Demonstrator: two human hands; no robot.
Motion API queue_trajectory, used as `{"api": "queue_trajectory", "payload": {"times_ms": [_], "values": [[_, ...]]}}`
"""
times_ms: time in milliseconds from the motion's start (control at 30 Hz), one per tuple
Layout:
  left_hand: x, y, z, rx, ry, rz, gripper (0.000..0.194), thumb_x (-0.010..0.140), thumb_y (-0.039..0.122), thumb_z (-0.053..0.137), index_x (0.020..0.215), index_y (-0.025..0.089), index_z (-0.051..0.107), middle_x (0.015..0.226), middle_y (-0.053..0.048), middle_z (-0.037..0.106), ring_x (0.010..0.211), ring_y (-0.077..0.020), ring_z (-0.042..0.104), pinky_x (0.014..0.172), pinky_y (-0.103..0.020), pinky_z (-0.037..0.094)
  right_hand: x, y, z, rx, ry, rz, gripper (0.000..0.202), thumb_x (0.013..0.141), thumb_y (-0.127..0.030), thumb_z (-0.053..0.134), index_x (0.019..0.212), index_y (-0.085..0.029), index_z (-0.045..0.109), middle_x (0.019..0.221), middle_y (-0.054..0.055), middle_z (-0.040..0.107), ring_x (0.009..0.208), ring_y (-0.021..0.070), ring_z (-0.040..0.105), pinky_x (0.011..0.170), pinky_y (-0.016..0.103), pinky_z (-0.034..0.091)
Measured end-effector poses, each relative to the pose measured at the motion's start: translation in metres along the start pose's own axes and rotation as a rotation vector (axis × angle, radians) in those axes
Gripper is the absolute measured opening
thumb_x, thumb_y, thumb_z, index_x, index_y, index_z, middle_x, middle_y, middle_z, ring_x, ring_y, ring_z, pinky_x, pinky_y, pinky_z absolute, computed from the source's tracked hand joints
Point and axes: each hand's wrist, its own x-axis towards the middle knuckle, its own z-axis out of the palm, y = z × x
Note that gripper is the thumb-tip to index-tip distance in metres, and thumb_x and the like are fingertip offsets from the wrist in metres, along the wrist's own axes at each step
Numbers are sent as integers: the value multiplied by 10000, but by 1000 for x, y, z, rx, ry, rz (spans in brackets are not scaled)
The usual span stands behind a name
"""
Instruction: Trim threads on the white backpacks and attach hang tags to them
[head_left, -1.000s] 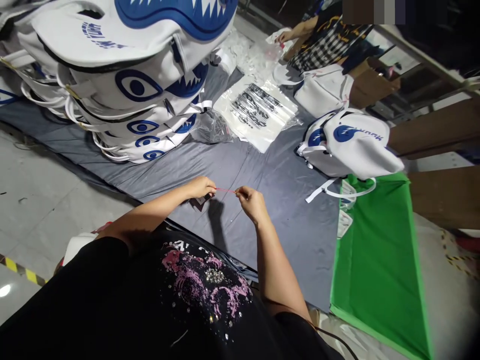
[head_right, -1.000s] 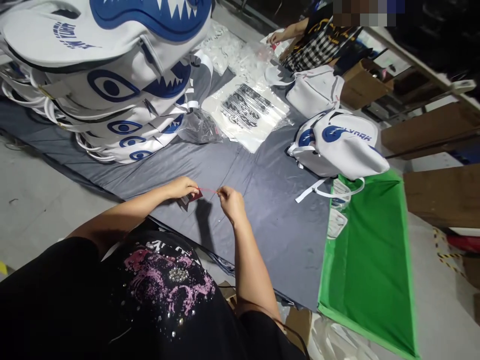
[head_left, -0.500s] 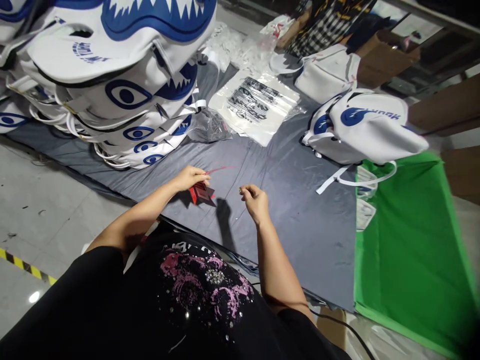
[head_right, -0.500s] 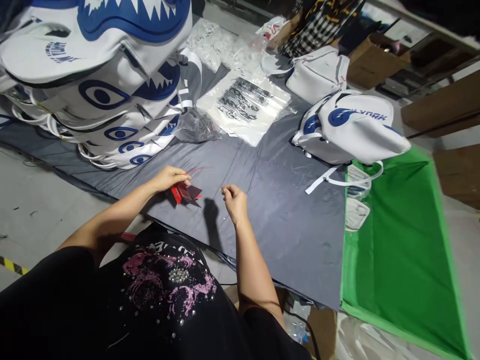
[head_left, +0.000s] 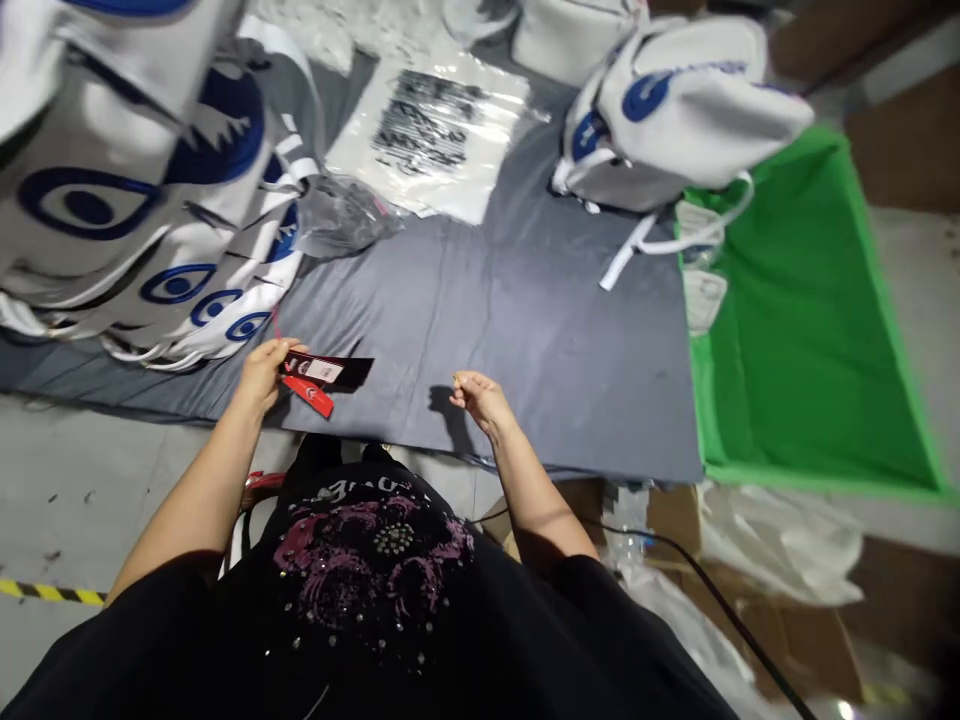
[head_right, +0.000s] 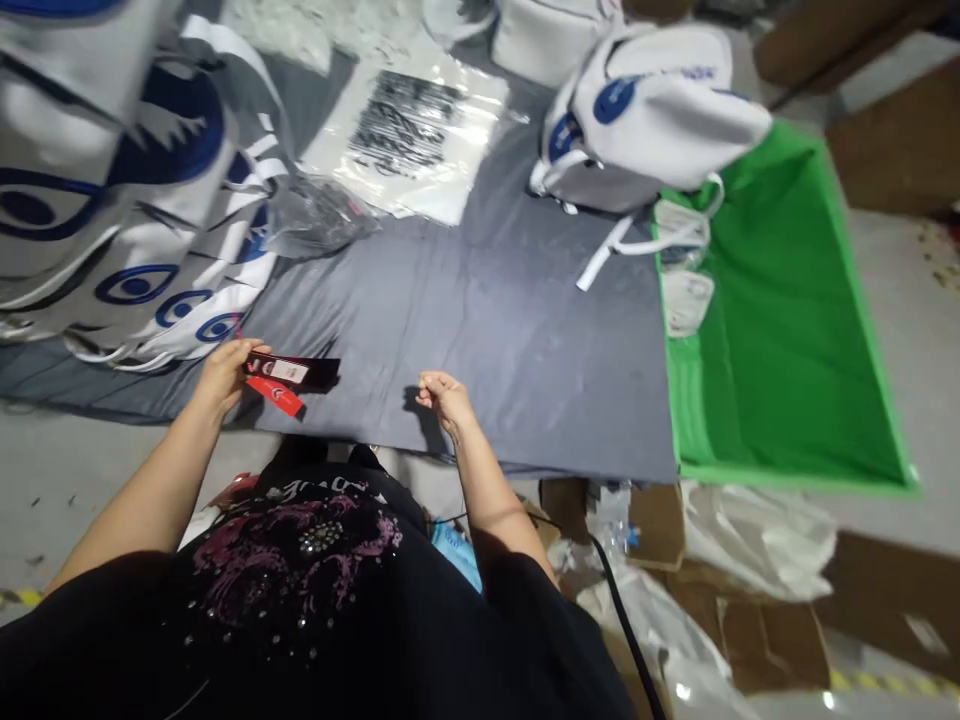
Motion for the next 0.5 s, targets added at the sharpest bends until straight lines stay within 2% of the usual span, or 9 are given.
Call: {"api": "queue_trajectory", "payload": {"times_ms": [133, 200, 267, 367, 500], "values": [[18, 2, 2, 69, -44, 32, 365, 599, 403, 808, 847, 168, 681, 783, -19, 750, 602, -127, 635, 522, -218, 497, -23, 13, -51, 173, 297, -49, 119, 803, -202, 728, 795, -172, 613, 606, -58, 601, 455, 52, 504, 532, 201, 544], [31, 4, 8, 111, -114, 35, 363, 582, 409, 817, 833, 183, 685, 763, 2, 753, 606, -132, 637, 532, -234, 514, -43, 27, -77, 263, 479, -70, 102, 841, -199, 675, 797, -175, 586, 559, -83, 547, 417, 42, 452, 490, 173, 508], [42, 7, 14, 158, -210, 33, 355, 574, 417, 826, 818, 200, 686, 742, 29, 754, 611, -132, 637, 547, -249, 530, -67, 50, -93, 353, 659, -69, 108, 868, -189, 628, 791, -177, 554, 524, -105, 488, 388, 35, 401, 452, 150, 465], [56, 9, 22, 247, -329, 78, 304, 568, 427, 833, 767, 245, 692, 711, 85, 752, 608, -120, 633, 557, -253, 547, -101, 100, -92, 483, 893, -11, 146, 914, -185, 596, 786, -167, 528, 541, -107, 461, 391, 30, 386, 424, 136, 413], [71, 9, 33, 424, -511, 170, 103, 624, 403, 766, 693, 360, 702, 696, 183, 739, 611, -129, 659, 601, -318, 606, -148, 182, -58, 638, 1108, 116, 181, 980, -289, 597, 904, -125, 599, 711, -46, 567, 520, 50, 503, 483, 170, 455]]}}
